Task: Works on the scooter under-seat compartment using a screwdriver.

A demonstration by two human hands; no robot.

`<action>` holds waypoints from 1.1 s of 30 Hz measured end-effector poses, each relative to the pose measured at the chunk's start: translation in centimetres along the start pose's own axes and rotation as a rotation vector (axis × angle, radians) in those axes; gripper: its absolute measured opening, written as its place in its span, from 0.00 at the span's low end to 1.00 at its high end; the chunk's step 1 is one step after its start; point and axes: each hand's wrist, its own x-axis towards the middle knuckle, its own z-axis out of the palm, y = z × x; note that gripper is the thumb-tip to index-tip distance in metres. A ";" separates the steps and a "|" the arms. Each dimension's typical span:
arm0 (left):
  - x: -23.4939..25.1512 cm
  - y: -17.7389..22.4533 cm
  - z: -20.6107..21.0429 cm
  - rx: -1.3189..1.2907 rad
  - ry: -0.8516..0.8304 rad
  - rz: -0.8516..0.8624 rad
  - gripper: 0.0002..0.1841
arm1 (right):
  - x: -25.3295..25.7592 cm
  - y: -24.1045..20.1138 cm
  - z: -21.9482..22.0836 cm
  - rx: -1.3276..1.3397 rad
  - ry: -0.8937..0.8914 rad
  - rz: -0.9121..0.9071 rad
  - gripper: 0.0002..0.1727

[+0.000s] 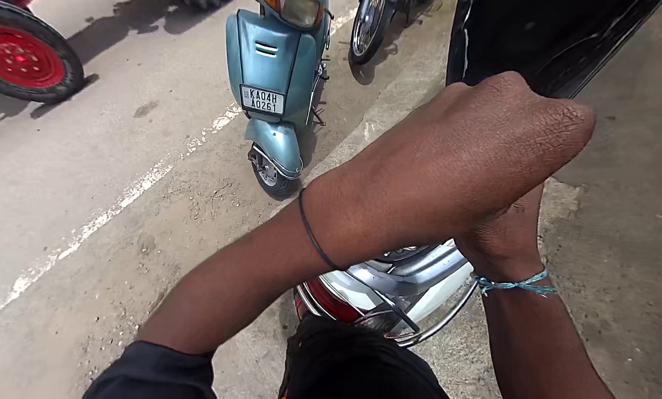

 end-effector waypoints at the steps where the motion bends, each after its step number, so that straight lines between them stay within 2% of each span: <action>1: 0.2 -0.2 0.4 0.025 0.049 -0.027 0.09 | 0.1 -0.1 0.5 0.000 0.040 -0.024 0.19; 4: 0.6 -0.5 0.8 0.091 0.068 -0.069 0.14 | 0.0 0.0 1.7 -0.047 0.191 -0.046 0.17; 6: 0.6 -0.3 0.7 0.095 0.043 -0.009 0.16 | -0.7 0.5 1.6 -0.091 0.238 -0.040 0.17; 8: 0.1 -0.5 0.3 0.002 -0.005 0.064 0.17 | -1.3 0.8 0.8 -0.042 0.187 -0.003 0.19; 10: -0.7 -1.3 -0.2 -0.125 -0.066 0.118 0.15 | -0.9 0.8 0.4 -0.017 0.091 -0.054 0.19; 11: -1.0 -1.7 -0.2 -0.154 -0.070 0.136 0.15 | -0.7 0.5 0.7 -0.027 0.098 -0.055 0.20; 15: -1.1 -2.5 0.4 -0.097 0.064 0.152 0.11 | -1.5 -0.6 3.3 -0.188 0.270 -0.055 0.19; 17: -0.6 -2.6 0.8 -0.043 0.090 0.114 0.16 | -1.6 -1.0 4.5 -0.222 0.390 -0.055 0.19; 19: -0.2 -2.3 1.0 -0.018 0.096 0.118 0.21 | -2.1 -1.0 4.6 -0.197 0.435 -0.012 0.19; 20: -0.1 -2.3 1.2 -0.045 0.122 0.138 0.22 | -2.5 -0.1 3.8 -0.155 0.415 -0.011 0.20; 21: -0.1 -2.4 1.5 -0.123 0.157 0.150 0.23 | -3.0 2.5 2.4 -0.099 0.379 -0.087 0.18; 22: -0.2 -2.9 1.8 -0.247 0.202 0.138 0.21 | -2.9 7.7 -0.3 -0.063 0.245 -0.395 0.14; 23: -0.5 -3.5 2.3 -0.400 0.253 0.084 0.18 | -2.7 9.9 -2.3 -0.039 0.148 -0.424 0.13; 25: -1.7 -5.2 4.3 -0.656 0.396 -0.151 0.13 | -2.2 9.5 -4.2 -0.007 0.017 -0.239 0.11; 26: -2.3 -6.2 6.0 -0.685 0.410 -0.329 0.14 | -1.7 8.4 -4.6 0.030 -0.045 -0.148 0.13; 27: -3.0 -7.3 8.0 -0.658 0.313 -0.509 0.15 | -1.1 7.3 -4.8 0.075 -0.095 -0.087 0.14; 28: -3.8 -8.3 10.0 -0.623 0.110 -0.641 0.16 | -0.4 5.9 -4.6 0.109 -0.114 -0.046 0.14; 29: -4.4 -9.6 12.5 -0.593 -0.140 -0.695 0.15 | 0.0 4.3 -3.9 0.115 -0.089 -0.015 0.12; 31: -5.8 -11.6 17.4 -0.536 -0.580 -0.636 0.14 | 0.1 1.5 -1.8 0.029 0.079 0.009 0.11; 32: -6.2 -11.9 18.9 -0.551 -0.703 -0.586 0.17 | -0.1 1.3 -0.9 -0.021 0.182 -0.005 0.14; 33: -6.1 -11.7 19.5 -0.611 -0.741 -0.545 0.20 | 0.2 1.8 -0.5 -0.072 0.266 -0.055 0.18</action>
